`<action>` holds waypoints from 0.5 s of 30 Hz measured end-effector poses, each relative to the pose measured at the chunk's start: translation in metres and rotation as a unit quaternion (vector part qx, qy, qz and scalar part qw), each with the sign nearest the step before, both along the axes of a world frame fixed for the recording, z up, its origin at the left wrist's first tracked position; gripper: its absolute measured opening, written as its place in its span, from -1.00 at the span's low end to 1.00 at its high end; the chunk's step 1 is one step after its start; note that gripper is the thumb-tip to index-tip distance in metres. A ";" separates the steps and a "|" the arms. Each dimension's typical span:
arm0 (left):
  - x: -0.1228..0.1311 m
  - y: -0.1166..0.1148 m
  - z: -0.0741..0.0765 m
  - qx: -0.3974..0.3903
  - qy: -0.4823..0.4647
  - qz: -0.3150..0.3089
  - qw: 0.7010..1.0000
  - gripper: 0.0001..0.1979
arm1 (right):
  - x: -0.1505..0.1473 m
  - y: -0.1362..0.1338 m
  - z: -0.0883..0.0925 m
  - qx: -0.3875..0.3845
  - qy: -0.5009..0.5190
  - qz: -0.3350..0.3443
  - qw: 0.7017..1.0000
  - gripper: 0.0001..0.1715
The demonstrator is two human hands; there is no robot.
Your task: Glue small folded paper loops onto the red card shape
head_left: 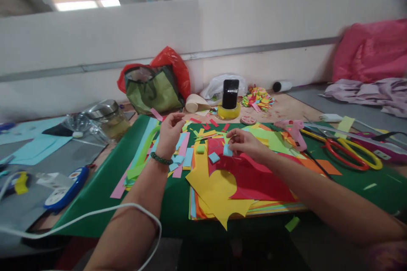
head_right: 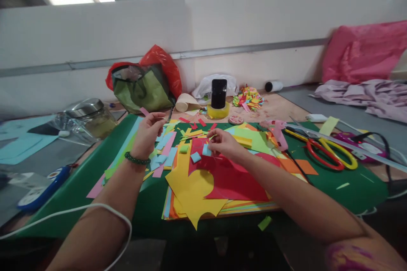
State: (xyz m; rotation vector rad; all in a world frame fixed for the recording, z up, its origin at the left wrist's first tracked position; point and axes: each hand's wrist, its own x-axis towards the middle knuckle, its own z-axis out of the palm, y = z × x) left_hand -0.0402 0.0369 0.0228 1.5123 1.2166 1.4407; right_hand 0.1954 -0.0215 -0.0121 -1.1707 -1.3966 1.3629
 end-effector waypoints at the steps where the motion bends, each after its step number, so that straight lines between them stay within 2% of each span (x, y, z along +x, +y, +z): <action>1: -0.005 0.005 0.000 -0.002 0.027 0.019 0.999 -0.81 | -0.001 -0.001 -0.001 -0.010 -0.023 0.017 1.000 -0.62; 4: -0.012 0.012 -0.002 -0.015 0.210 0.046 0.976 -0.83 | -0.002 -0.002 -0.006 -0.007 -0.107 0.053 0.993 -0.68; 6: -0.015 0.012 -0.003 -0.029 0.360 0.068 0.930 -0.81 | -0.002 -0.002 -0.008 0.034 -0.182 0.054 0.981 -0.71; 8: -0.017 0.011 -0.003 -0.049 0.469 0.108 0.875 -0.77 | -0.001 -0.003 -0.010 0.087 -0.270 0.042 0.958 -0.73; 11: -0.023 0.011 0.000 -0.102 0.551 0.132 0.818 -0.74 | 0.002 -0.004 -0.011 0.138 -0.376 0.024 0.916 -0.73; 15: -0.026 0.014 -0.005 -0.149 0.602 0.093 0.779 -0.71 | 0.005 -0.003 -0.012 0.190 -0.397 0.004 0.898 -0.80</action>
